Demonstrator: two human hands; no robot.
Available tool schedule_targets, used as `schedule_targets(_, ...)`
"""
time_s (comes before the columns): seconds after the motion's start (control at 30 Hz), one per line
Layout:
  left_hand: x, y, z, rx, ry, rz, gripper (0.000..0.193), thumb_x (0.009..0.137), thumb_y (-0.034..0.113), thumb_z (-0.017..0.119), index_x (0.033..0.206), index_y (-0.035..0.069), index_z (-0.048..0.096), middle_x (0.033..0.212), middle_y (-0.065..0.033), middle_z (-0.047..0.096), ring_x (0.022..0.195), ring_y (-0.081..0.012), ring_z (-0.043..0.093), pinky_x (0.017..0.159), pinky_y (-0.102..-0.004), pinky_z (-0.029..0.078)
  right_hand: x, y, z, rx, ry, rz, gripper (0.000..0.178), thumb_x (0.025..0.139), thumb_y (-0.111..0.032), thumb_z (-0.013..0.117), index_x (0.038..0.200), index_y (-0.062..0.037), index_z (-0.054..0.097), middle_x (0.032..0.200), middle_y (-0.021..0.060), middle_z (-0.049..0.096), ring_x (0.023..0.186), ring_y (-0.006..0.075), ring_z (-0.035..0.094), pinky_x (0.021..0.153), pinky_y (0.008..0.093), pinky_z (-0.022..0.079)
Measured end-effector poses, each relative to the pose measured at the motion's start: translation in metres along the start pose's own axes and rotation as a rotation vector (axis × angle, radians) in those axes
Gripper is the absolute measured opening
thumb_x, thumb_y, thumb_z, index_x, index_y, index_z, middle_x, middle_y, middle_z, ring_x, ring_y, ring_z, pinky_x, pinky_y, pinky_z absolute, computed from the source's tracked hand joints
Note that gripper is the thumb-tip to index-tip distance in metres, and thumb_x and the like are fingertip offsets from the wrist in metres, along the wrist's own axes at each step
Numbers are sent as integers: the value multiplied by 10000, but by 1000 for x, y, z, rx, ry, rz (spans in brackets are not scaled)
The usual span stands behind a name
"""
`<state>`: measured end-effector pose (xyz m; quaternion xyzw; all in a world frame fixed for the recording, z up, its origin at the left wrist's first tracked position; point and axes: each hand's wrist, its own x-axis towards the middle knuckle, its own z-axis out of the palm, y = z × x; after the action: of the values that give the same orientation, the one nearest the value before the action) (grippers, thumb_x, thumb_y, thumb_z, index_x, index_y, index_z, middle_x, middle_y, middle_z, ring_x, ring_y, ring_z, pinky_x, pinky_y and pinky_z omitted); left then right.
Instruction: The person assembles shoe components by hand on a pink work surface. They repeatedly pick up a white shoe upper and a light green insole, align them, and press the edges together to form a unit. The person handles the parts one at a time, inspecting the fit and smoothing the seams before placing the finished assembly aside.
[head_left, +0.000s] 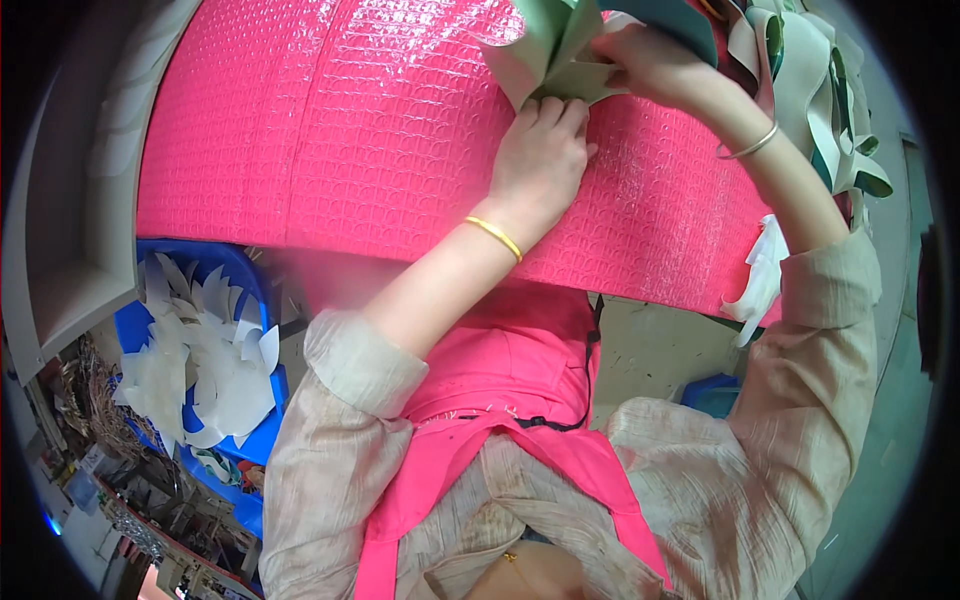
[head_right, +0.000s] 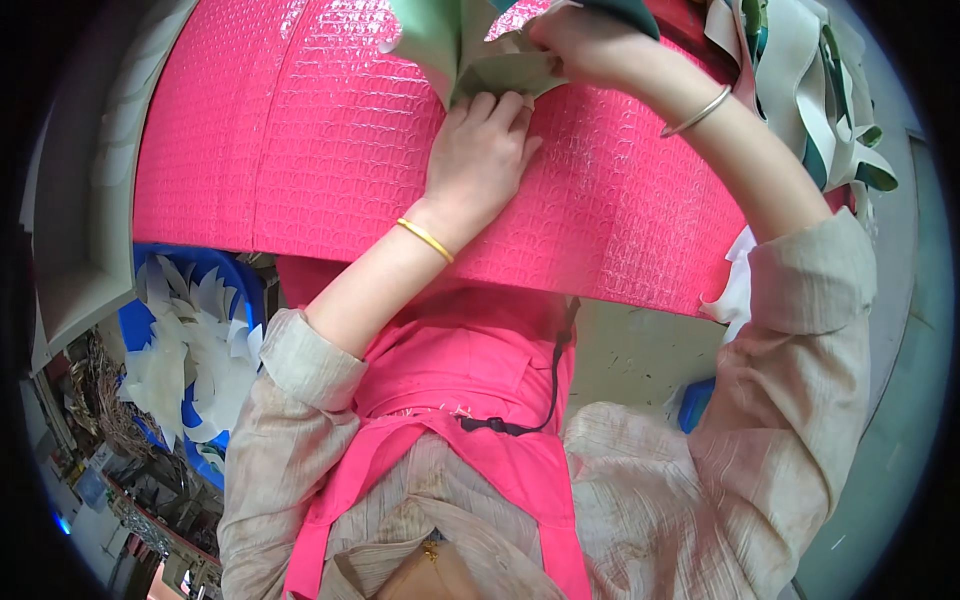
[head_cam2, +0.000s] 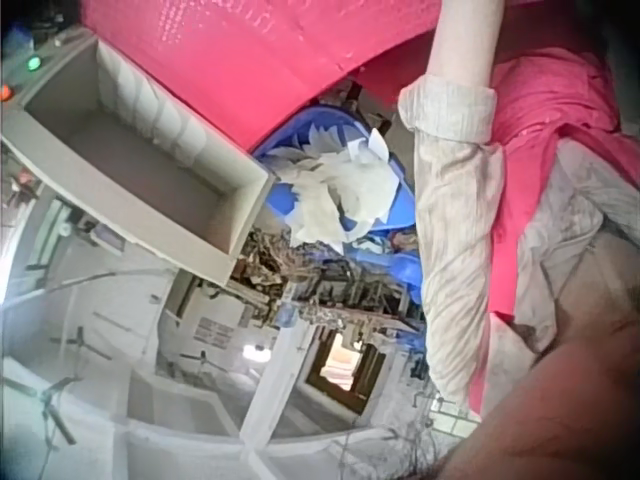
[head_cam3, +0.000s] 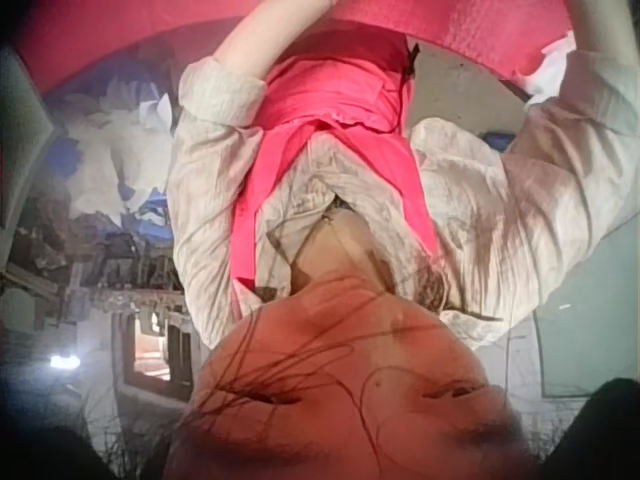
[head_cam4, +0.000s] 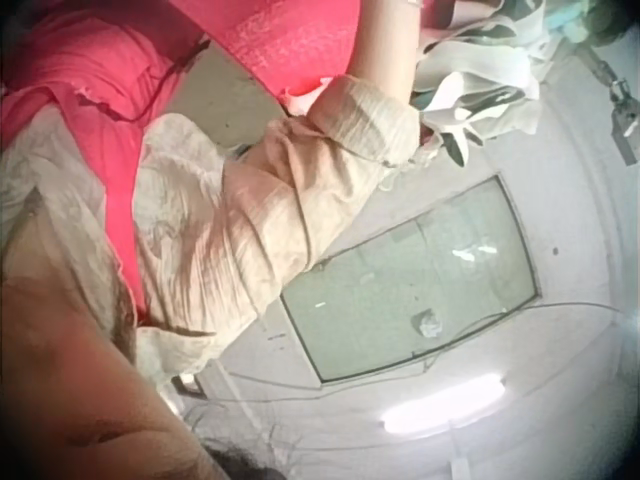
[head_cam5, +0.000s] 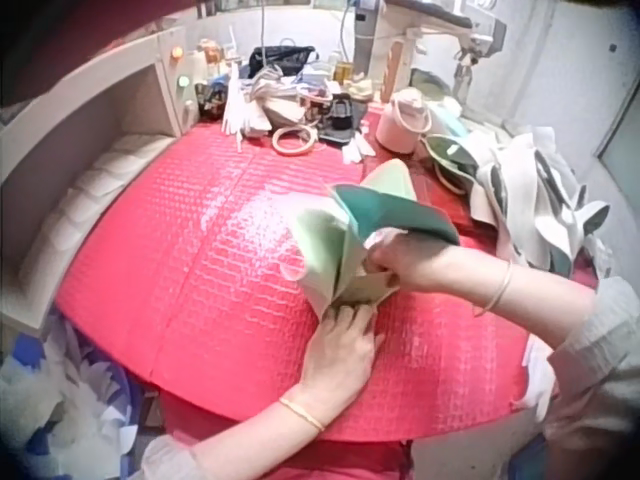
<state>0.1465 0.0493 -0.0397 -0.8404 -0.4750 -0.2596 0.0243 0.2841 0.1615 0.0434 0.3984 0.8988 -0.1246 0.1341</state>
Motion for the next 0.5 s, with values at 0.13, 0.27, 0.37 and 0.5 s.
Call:
schedule_targets(0.13, 6, 2, 2, -10, 20, -71, 339, 782, 240, 567, 1046, 27, 580, 874, -34, 488, 817, -200, 466, 738, -321, 385, 12, 6, 0, -197, -76, 43, 291, 724, -221, 631, 965, -57, 635, 875, 192, 629, 810, 271, 619, 731, 347, 471)
schedule_targets(0.27, 17, 14, 7, 170, -72, -33, 320, 772, 214, 558, 1015, 8, 579, 877, -38, 485, 808, -196, 460, 738, -326, 382, 17, -1, -1, -187, -146, 37, 209, 734, -220, 606, 779, -20, 646, 743, 160, 627, 739, 274, 622, 659, 341, 477)
schedule_targets(0.37, 15, 11, 15, 36, 11, -47, 305, 762, 195, 562, 999, 5, 586, 919, -55, 504, 850, -199, 460, 782, -328, 380, 20, 2, 2, -295, -173, 4, 188, 727, -215, 606, 726, -32, 650, 715, 148, 627, 684, 268, 620, 612, 352, 475)
schedule_targets(0.5, 23, 18, 18, 11, 5, -123, 340, 771, 193, 569, 1070, 31, 575, 974, -46, 510, 872, -208, 456, 795, -339, 380, 30, 13, 15, -360, -133, -20, 182, 714, -218, 610, 700, -41, 651, 687, 139, 624, 638, 256, 613, 582, 357, 469)
